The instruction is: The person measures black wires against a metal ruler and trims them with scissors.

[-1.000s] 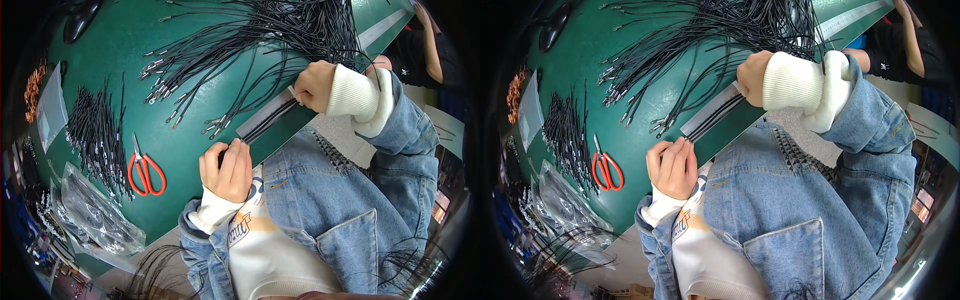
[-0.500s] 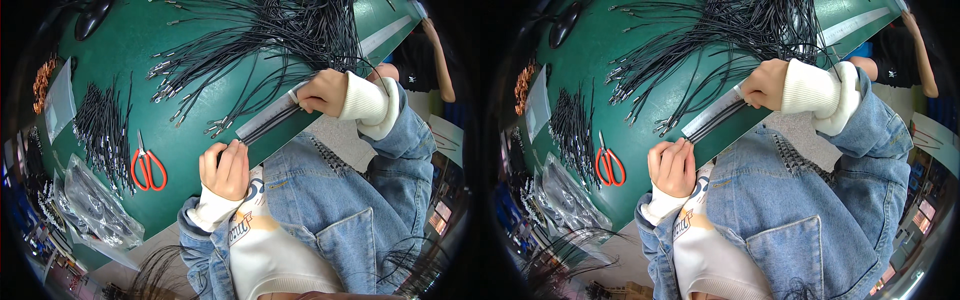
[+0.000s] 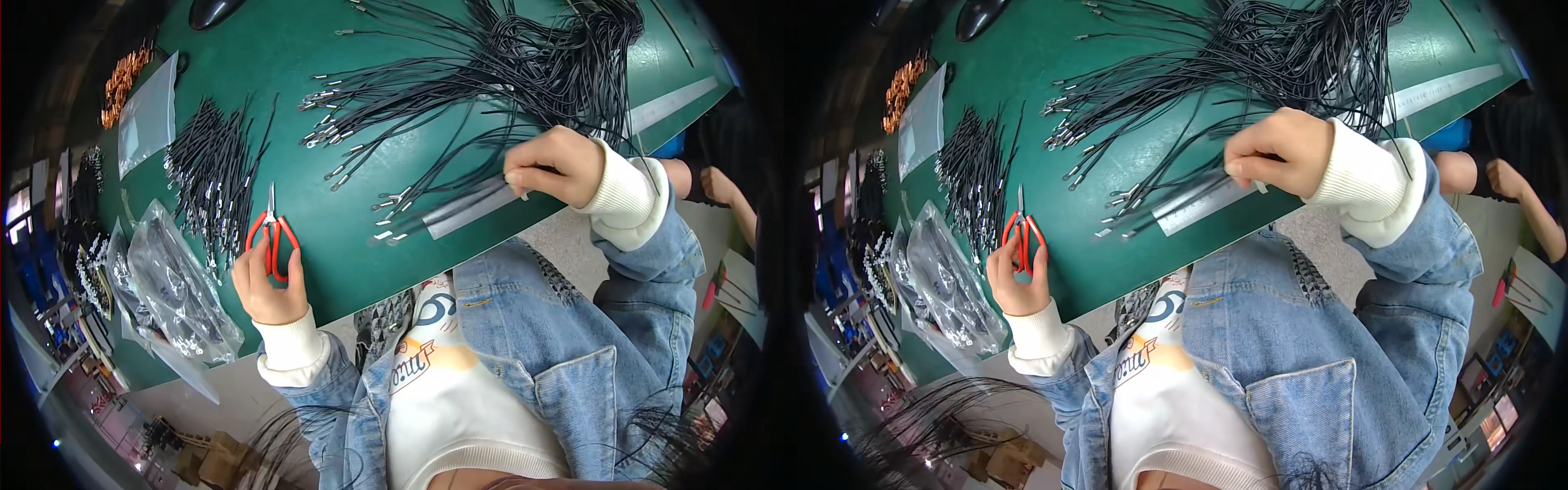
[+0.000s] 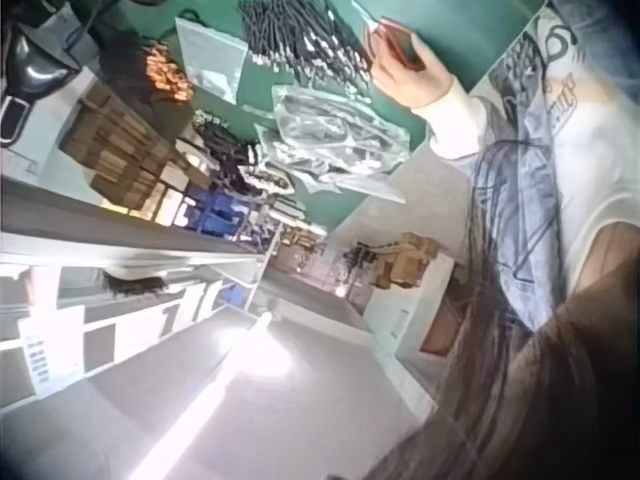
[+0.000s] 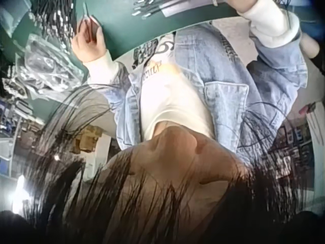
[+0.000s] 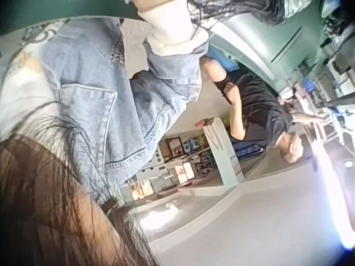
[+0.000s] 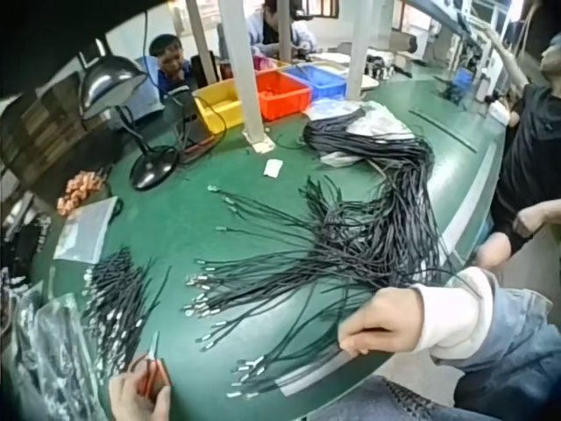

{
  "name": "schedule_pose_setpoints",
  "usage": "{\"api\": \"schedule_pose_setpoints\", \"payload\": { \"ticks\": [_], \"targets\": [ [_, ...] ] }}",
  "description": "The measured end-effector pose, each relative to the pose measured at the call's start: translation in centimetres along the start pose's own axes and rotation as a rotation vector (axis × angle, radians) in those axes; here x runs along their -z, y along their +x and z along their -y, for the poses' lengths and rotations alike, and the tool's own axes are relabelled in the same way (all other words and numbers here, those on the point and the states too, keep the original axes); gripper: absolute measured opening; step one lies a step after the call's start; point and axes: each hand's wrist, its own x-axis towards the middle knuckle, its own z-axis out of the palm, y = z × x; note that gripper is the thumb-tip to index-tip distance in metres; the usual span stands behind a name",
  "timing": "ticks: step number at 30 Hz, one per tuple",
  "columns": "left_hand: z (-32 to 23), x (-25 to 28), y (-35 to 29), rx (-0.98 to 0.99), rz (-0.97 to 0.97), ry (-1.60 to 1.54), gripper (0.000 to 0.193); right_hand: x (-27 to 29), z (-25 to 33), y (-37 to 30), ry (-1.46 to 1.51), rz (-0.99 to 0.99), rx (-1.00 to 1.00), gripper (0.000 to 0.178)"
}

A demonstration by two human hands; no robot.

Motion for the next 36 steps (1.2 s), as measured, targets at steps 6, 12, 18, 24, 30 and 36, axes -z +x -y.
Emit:
{"api": "schedule_pose_setpoints", "payload": {
  "ticks": [6,12,18,24,30,36],
  "targets": [
    [1.8,0.2,0.6,0.021,0.010,-0.063,0.039,-0.1,0.3,1.4,0.115,-0.092,-0.045,0.023],
    [1.8,1.2,1.4,0.167,0.246,0.029,0.020,-0.4,0.3,1.9,0.145,-0.169,-0.002,0.026],
    [-1.4,2.0,2.2,0.462,0.281,-0.751,0.011,-0.8,0.3,2.5,0.146,-0.224,-0.008,0.027],
    [-10.1,1.3,0.7,0.151,0.740,-0.896,0.026,-1.4,1.5,2.6,0.188,-0.282,0.011,0.023],
    [-13.4,-1.7,1.8,0.058,0.716,-0.791,0.024,-2.2,1.6,2.7,0.093,-0.331,0.100,0.019],
    [-14.6,-3.0,2.3,0.065,0.682,-0.724,0.023,-3.0,1.4,2.6,0.051,-0.385,0.142,0.016]
  ]
}}
